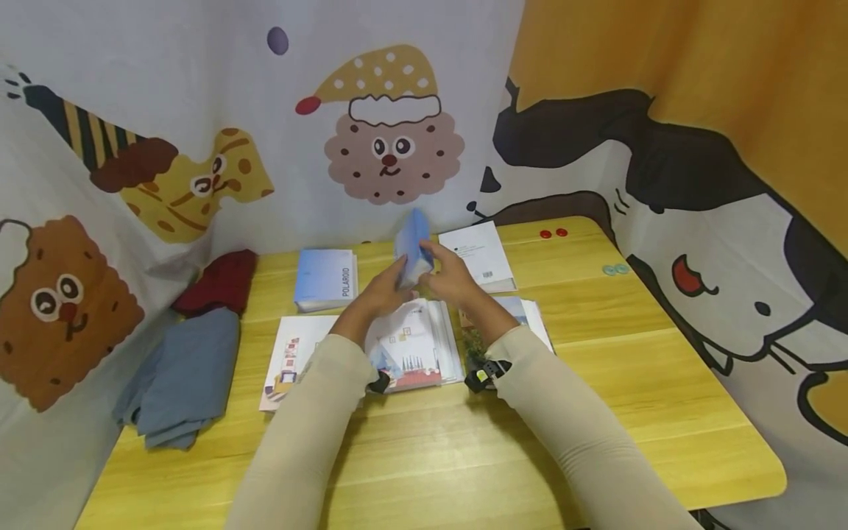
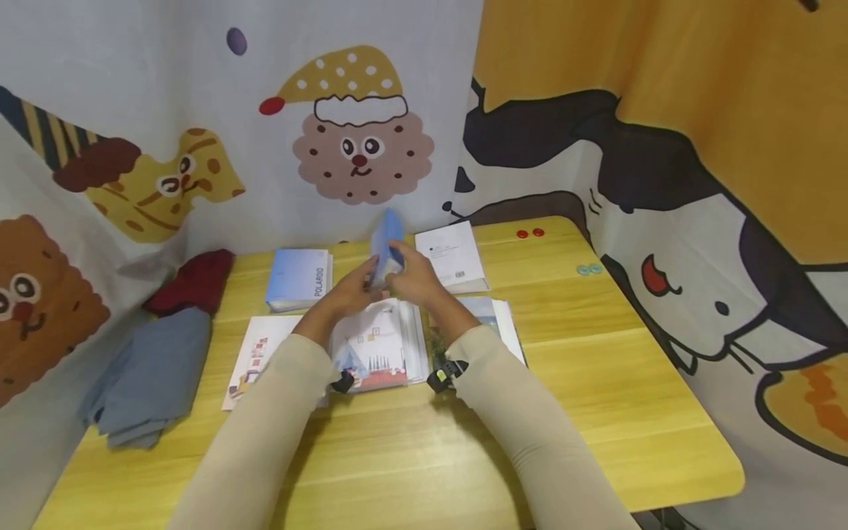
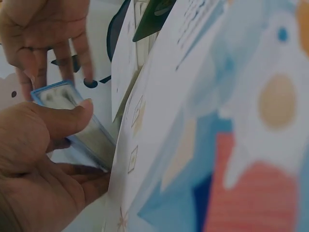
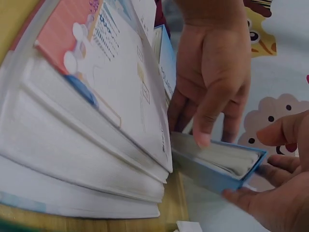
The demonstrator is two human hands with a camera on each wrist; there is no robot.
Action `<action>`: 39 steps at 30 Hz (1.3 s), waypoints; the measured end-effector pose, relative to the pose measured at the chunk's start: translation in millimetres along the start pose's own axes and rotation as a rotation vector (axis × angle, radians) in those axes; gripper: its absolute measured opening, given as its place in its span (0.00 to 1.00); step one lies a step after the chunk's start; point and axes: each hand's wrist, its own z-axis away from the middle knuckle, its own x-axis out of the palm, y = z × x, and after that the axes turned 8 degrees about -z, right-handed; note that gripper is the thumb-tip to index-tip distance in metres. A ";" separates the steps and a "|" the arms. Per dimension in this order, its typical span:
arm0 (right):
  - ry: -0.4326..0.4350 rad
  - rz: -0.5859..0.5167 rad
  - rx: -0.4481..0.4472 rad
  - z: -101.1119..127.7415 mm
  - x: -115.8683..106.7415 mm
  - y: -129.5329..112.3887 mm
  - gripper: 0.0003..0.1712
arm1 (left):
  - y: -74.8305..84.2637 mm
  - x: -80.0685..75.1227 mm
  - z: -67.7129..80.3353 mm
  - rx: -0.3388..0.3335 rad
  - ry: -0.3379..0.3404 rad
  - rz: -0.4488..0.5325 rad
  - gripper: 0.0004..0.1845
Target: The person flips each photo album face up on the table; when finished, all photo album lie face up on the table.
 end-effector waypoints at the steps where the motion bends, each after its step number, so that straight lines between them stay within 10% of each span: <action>1: -0.001 -0.028 -0.008 0.4 0.8 -1.0 0.45 | 0.6 0.6 -0.4 0.003 0.007 0.015 0.49; 14: -0.136 -0.057 -0.097 -3.0 7.2 4.6 0.51 | 3.0 -9.7 0.6 0.179 0.307 0.392 0.56; 28: -0.258 -0.053 -0.045 -1.7 14.2 14.3 0.48 | -18.5 -26.3 9.5 -0.049 0.425 0.186 0.38; 39: -0.254 -0.001 -0.017 0.7 7.3 14.7 0.43 | -37.3 -28.2 8.0 -0.182 0.331 0.122 0.38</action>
